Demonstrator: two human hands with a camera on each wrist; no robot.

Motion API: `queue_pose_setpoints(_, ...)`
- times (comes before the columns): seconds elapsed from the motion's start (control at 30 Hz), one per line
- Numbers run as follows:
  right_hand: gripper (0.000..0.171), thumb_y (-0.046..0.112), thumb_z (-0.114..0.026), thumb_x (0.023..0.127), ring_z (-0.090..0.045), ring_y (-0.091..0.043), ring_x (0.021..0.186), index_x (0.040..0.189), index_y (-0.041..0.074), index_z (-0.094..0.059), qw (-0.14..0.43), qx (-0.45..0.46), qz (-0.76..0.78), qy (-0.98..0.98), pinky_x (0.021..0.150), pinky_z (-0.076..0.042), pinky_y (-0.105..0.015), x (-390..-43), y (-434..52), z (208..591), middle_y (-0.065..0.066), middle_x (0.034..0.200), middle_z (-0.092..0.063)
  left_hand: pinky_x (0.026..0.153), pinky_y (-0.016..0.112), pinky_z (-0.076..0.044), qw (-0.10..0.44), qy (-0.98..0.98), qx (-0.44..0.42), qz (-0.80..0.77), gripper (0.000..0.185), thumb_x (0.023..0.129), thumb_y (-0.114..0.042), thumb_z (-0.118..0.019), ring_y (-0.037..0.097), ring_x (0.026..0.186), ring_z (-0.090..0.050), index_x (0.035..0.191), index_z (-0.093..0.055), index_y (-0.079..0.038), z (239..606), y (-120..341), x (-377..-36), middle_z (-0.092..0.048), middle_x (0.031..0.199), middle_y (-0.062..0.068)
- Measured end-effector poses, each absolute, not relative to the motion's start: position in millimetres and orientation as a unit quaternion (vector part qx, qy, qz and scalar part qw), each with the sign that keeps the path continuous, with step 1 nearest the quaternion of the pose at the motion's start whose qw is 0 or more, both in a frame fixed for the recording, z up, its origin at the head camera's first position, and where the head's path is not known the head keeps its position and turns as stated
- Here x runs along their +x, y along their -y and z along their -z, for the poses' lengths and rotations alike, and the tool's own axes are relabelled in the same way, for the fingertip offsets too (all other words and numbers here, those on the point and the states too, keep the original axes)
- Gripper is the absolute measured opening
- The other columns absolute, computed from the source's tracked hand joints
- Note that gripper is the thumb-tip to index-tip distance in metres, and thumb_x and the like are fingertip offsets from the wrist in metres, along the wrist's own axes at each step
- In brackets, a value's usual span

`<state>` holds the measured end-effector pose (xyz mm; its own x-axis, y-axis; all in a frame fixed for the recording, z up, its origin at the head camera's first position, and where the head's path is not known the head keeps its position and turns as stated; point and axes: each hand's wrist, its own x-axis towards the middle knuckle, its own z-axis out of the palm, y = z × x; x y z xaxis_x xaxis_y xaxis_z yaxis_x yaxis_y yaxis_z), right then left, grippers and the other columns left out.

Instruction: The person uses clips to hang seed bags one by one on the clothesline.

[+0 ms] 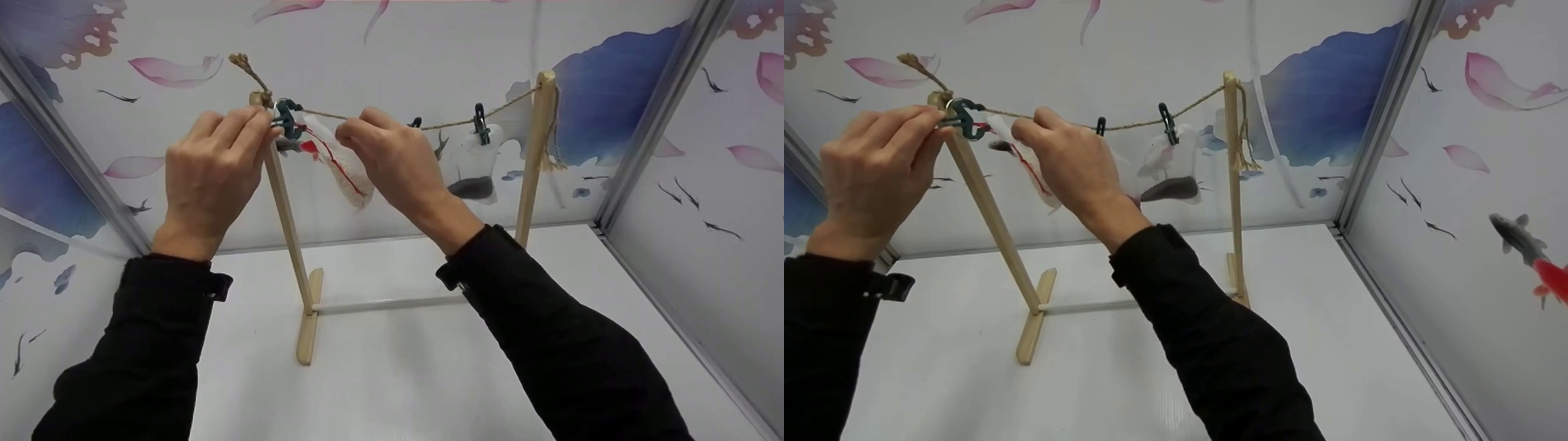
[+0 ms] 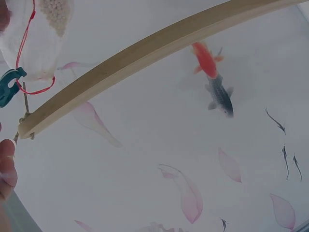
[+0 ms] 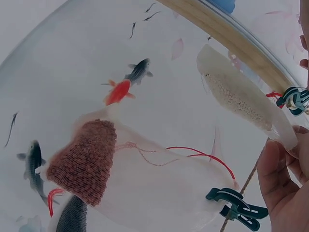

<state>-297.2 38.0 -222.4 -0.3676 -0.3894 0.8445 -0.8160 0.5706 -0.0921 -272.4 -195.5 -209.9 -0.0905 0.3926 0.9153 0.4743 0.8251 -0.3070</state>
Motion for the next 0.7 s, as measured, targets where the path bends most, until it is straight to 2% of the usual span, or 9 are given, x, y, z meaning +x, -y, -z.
queue_pose_setpoints(0.17,0.012,0.013,-0.063,0.101,-0.063,-0.021,0.067,0.102,0.009,-0.074,0.407,0.376,-0.234,0.799,0.065,-0.054,-0.029,-300,-36,215,-0.007,0.088,-0.064,0.057,0.051,-0.053,0.579,0.762,-0.29,0.007,0.022,0.104,-0.018,-0.061,0.038,0.077,-0.06,0.109,-0.071,0.001,200,193,-273,-0.071,0.103,0.014)
queue_pose_setpoints(0.37,0.014,0.018,-0.062,0.102,-0.062,-0.021,0.068,0.103,0.011,-0.075,0.394,0.358,-0.23,0.815,0.064,-0.053,-0.03,-303,-34,208,-0.005,0.089,-0.064,0.056,0.05,-0.055,0.531,0.794,-0.293,-0.043,0.025,0.107,-0.019,-0.053,0.038,0.08,-0.061,0.106,-0.069,0.001,186,189,-272,-0.069,0.103,0.014)
queue_pose_setpoints(0.7,0.015,0.018,-0.059,0.104,-0.061,-0.02,0.065,0.105,0.011,-0.072,0.424,0.347,-0.203,0.812,0.062,-0.055,-0.029,-305,-27,210,-0.005,0.092,-0.064,0.056,0.05,-0.053,0.467,0.834,-0.282,-0.083,0.029,0.106,-0.022,-0.056,0.04,0.075,-0.059,0.113,-0.064,0.004,172,172,-270,-0.065,0.103,0.017)
